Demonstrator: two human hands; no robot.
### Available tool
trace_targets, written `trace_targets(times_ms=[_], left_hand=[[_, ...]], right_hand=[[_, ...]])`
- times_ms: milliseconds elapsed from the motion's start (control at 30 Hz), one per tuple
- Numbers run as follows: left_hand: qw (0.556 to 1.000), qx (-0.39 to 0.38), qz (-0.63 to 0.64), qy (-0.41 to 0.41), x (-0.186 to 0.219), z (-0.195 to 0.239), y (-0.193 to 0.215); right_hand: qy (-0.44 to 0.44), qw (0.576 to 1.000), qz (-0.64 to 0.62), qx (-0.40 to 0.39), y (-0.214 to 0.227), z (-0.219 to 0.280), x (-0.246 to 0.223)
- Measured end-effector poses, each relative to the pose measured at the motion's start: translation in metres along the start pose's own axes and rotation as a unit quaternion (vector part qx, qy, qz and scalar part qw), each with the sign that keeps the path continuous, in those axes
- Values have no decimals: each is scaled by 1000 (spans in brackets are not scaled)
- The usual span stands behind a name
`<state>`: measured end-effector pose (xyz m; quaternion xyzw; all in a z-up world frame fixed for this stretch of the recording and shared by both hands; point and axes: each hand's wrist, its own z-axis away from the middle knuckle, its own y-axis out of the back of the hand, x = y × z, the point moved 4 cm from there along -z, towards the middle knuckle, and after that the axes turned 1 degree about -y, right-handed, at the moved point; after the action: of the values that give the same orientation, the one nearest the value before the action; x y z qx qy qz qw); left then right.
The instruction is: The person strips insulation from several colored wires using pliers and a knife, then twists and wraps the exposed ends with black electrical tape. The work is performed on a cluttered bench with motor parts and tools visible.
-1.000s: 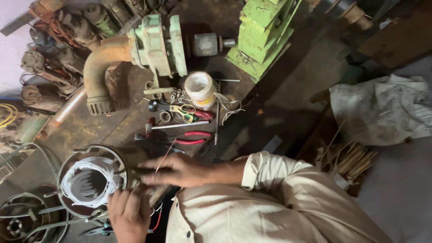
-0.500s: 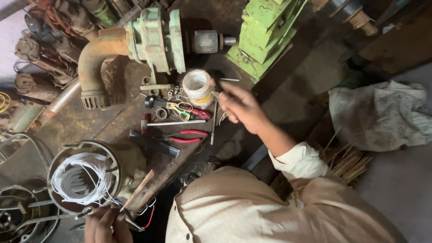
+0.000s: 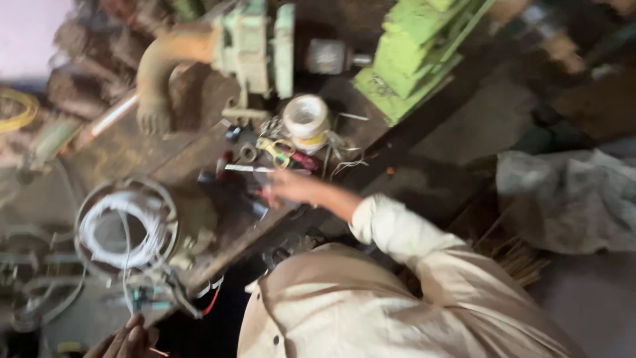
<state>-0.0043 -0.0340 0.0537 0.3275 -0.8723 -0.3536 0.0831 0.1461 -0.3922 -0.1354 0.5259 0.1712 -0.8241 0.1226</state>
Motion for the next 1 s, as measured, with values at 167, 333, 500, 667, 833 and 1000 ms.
trace_targets(times_ms=[167,333,500,667,833,1000], left_hand=[[997,-10,-46,54,93,-84,75],[947,136,-139,257,112,-117,68],[831,66,-118,540,109,-51,38],[761,-1,-35,648,126,-8,1],[832,-17,-54,552,112,-3,-32],[811,-129,6,571,95,1,-51]], right_hand=[[111,970,-211,-48,26,-81,-63],[79,917,-391,0,28,-70,-47],[34,958,-285,14,35,-1,4],[58,967,-250,-5,44,0,-8],[102,989,-109,-20,28,-5,-39],[175,968,182,-18,-20,39,-69]])
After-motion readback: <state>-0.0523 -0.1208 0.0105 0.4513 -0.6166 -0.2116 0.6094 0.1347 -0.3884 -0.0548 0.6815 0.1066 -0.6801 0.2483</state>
